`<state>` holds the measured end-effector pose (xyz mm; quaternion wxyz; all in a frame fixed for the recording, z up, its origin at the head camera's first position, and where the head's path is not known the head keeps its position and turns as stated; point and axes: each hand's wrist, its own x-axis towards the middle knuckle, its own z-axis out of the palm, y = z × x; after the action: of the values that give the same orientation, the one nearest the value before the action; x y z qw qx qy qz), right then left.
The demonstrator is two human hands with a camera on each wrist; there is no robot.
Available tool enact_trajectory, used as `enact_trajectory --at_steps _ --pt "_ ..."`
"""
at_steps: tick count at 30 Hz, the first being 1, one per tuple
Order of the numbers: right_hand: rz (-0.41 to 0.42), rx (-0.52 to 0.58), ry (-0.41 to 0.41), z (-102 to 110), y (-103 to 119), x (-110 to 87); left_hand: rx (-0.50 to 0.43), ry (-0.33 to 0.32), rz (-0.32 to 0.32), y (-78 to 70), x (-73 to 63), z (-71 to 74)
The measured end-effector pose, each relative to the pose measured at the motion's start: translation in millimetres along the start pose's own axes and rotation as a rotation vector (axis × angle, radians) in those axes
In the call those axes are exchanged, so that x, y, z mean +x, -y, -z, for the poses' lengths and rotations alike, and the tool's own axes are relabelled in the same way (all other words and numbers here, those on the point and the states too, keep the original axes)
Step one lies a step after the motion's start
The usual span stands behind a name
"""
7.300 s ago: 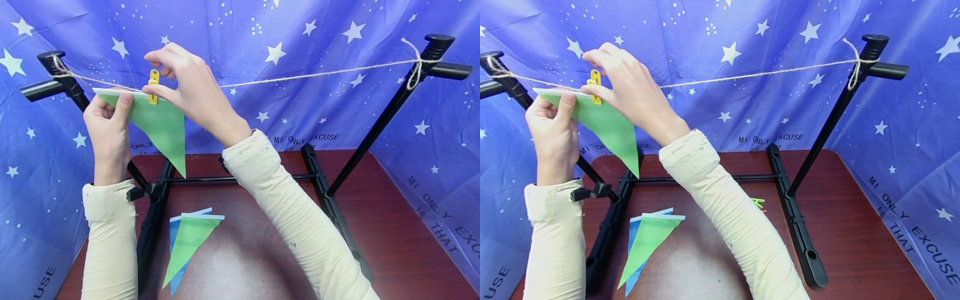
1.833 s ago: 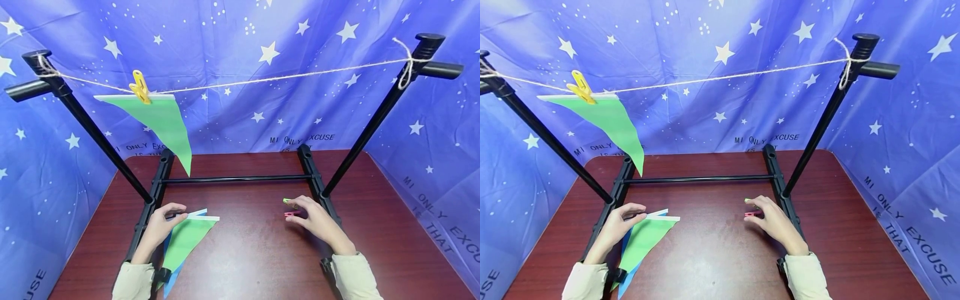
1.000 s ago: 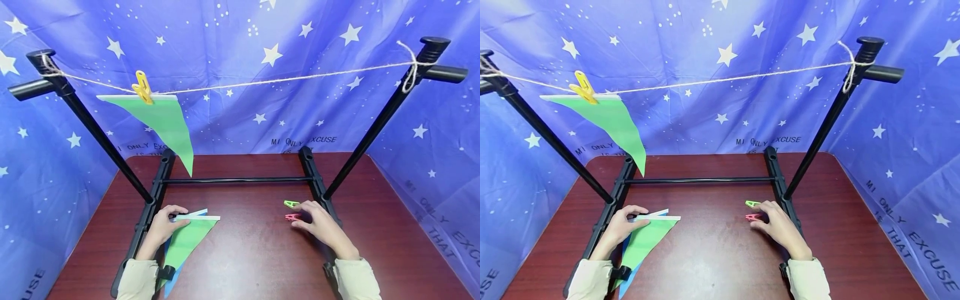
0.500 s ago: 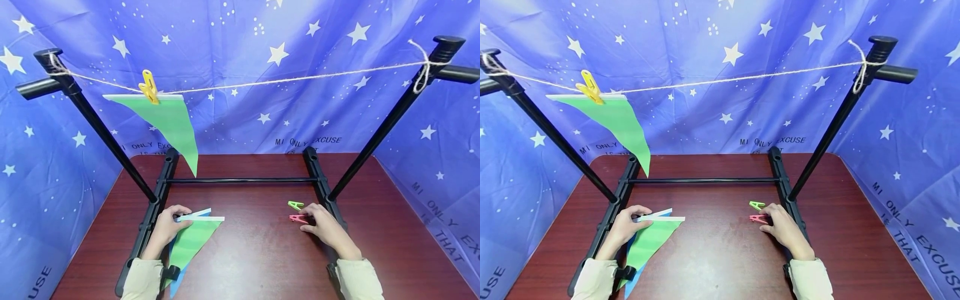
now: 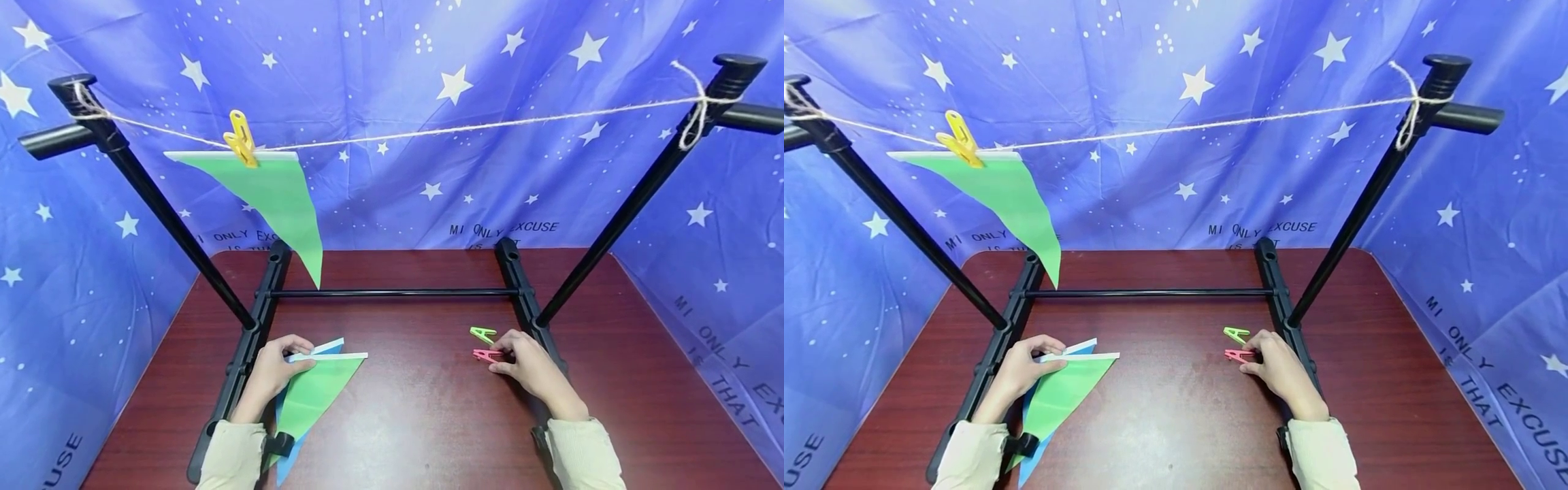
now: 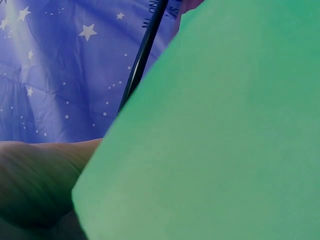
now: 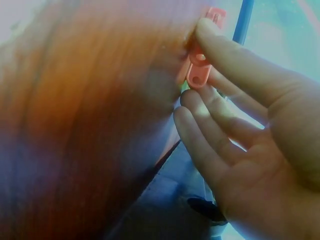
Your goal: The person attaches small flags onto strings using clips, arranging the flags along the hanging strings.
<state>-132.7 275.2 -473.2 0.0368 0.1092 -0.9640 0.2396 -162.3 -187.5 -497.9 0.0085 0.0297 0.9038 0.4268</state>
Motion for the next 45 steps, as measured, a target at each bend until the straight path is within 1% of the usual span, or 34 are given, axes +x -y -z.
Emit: enact_trajectory --at_steps 5,11,16,22,27,31,35,40,45 --pt "-0.023 0.007 0.008 0.5 1.3 0.7 0.003 0.027 -0.003 0.0 0.9 0.8" --pt "-0.032 0.017 0.018 2.6 3.1 0.9 0.024 0.063 0.037 -3.1 2.7 0.8" --pt "-0.027 0.011 0.025 3.0 4.2 0.6 0.067 0.072 0.064 -4.5 2.4 0.8" --pt "-0.018 -0.002 0.037 3.0 5.1 0.5 0.112 0.079 0.049 -6.1 0.7 1.9" --pt "0.001 0.002 0.023 2.3 5.4 0.4 0.129 0.075 0.042 -7.2 -1.0 3.2" --pt "0.02 0.007 0.006 2.1 6.1 1.5 0.144 0.054 0.01 -7.9 -2.8 5.6" --pt "0.017 0.02 0.012 3.2 9.0 2.3 0.13 0.036 -0.06 -8.3 -5.8 10.0" --pt "0.007 0.028 -0.003 4.1 12.6 1.8 0.065 0.038 -0.14 -10.3 -9.5 15.3" --pt "0.019 0.001 -0.056 4.0 14.5 0.5 0.007 0.055 -0.168 -15.1 -13.1 19.5"
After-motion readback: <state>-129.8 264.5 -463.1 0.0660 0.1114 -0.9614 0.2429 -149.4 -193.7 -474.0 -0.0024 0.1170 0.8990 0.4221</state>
